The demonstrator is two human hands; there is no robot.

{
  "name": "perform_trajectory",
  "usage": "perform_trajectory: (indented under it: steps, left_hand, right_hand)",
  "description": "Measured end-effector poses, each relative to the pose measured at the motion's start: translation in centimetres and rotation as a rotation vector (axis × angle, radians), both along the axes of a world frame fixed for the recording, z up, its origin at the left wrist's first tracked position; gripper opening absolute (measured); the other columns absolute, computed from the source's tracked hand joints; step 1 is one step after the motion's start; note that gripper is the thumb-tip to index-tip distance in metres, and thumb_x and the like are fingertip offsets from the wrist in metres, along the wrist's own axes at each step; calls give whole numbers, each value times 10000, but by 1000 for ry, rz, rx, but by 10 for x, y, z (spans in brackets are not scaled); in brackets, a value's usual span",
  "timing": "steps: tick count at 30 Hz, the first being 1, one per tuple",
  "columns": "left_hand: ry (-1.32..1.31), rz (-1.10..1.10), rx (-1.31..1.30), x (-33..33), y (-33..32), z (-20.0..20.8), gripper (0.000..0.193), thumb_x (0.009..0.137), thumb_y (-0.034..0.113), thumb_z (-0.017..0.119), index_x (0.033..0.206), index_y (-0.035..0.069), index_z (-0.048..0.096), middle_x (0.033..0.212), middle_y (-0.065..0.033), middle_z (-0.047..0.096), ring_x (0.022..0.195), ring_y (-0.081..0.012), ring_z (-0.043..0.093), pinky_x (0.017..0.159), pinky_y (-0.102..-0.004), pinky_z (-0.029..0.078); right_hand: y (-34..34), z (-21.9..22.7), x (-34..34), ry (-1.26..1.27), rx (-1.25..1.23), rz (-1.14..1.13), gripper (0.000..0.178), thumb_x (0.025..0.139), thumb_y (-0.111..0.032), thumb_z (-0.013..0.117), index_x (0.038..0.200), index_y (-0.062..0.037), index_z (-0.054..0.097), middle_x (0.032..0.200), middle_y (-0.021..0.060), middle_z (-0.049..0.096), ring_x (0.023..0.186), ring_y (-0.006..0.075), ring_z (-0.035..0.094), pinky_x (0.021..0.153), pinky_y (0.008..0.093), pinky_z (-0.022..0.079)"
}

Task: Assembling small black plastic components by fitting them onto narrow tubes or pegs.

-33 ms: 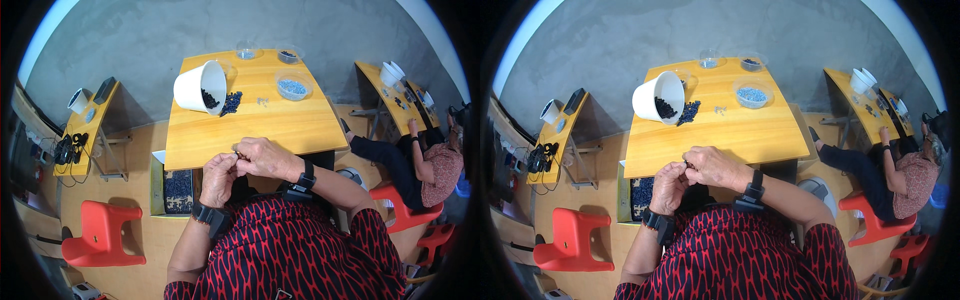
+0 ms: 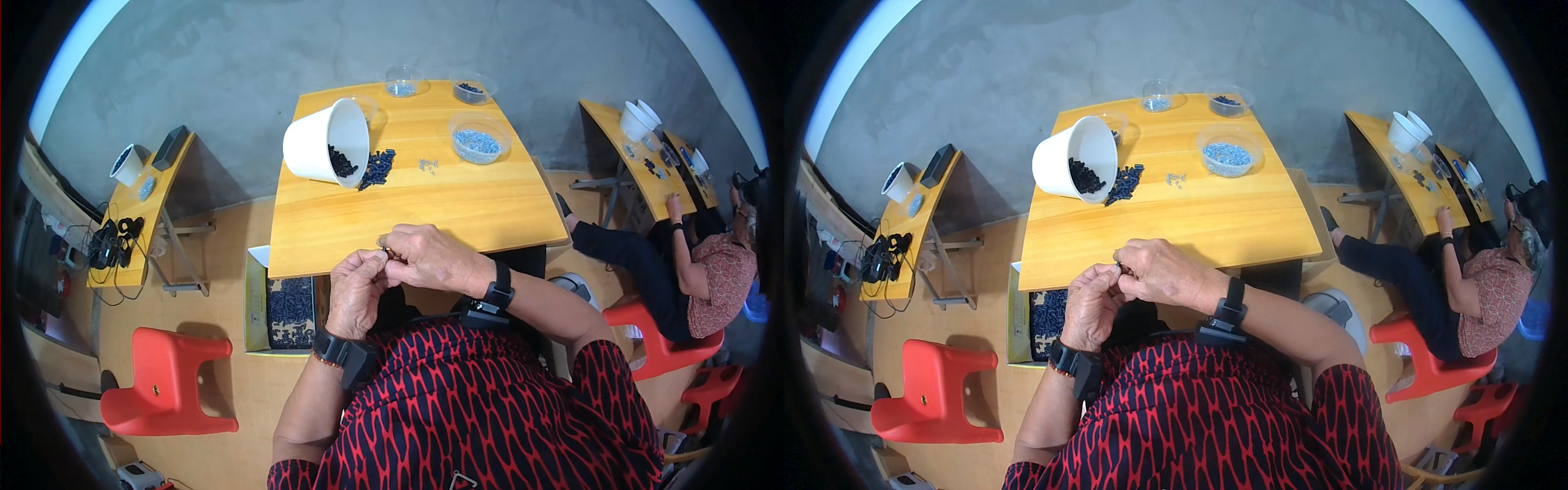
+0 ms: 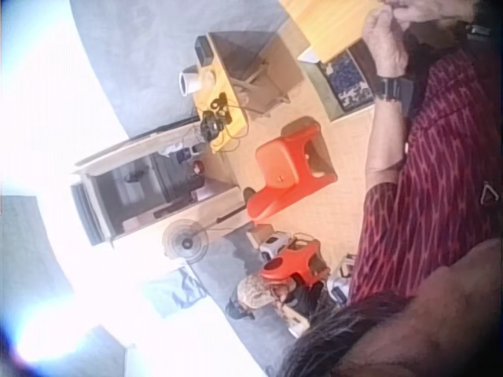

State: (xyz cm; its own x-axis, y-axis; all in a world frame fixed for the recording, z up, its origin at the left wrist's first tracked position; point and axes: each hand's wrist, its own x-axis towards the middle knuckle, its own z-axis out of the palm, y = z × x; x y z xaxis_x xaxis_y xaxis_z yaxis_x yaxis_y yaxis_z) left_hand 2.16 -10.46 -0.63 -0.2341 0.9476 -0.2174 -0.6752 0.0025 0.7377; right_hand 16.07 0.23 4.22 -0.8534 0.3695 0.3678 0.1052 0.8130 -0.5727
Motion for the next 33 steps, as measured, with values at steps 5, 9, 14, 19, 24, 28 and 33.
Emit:
perform_trajectory:
  steps: [5,9,14,19,24,28,33]
  left_hand:
    - [95,115,107,0,5,0,86,950,44,611,878,4,635,846,-76,665,749,-155,643,728,-319,561]
    - [136,151,109,-4,6,-3,76,942,34,619,874,3,638,831,-67,658,738,-151,636,719,-310,555]
    - [161,154,98,-5,6,3,58,931,28,631,880,3,640,800,-57,650,697,-152,623,699,-309,544]
    - [315,372,79,-23,10,6,53,907,34,654,855,24,645,769,-41,641,643,-117,582,644,-272,512]
    - [390,1060,28,-107,-5,-12,71,903,33,633,864,64,582,785,-22,597,646,-85,534,579,-241,456]
    - [158,1182,-133,-150,-24,-36,87,905,12,603,896,59,531,785,-27,574,651,-96,535,538,-224,436]
    - [100,1223,-298,-177,-25,-82,85,921,78,606,889,46,535,749,-10,525,592,-95,489,486,-240,391]
  right_hand:
    - [0,-3,-10,78,53,8,179,801,-142,642,801,24,577,750,184,587,713,378,618,656,450,521]
    - [1,-4,-12,108,171,41,161,808,-126,644,822,22,582,746,171,587,705,367,618,654,441,527]
    - [3,-8,-14,136,245,72,154,821,-127,649,815,10,579,731,165,579,694,353,618,653,433,529]
    - [26,1,-19,-13,-87,90,225,825,-138,659,961,39,638,779,172,621,723,375,633,668,445,530]
    - [100,-33,-28,-47,126,-212,268,865,-113,591,1081,36,650,936,229,637,950,395,626,838,454,507]
    - [118,-31,-42,-112,97,-270,238,884,-86,557,1075,24,646,1003,241,617,1021,395,596,898,467,480]
    - [121,-36,-50,-124,143,-232,220,883,-79,556,1063,12,646,994,230,607,1008,397,595,886,471,482]
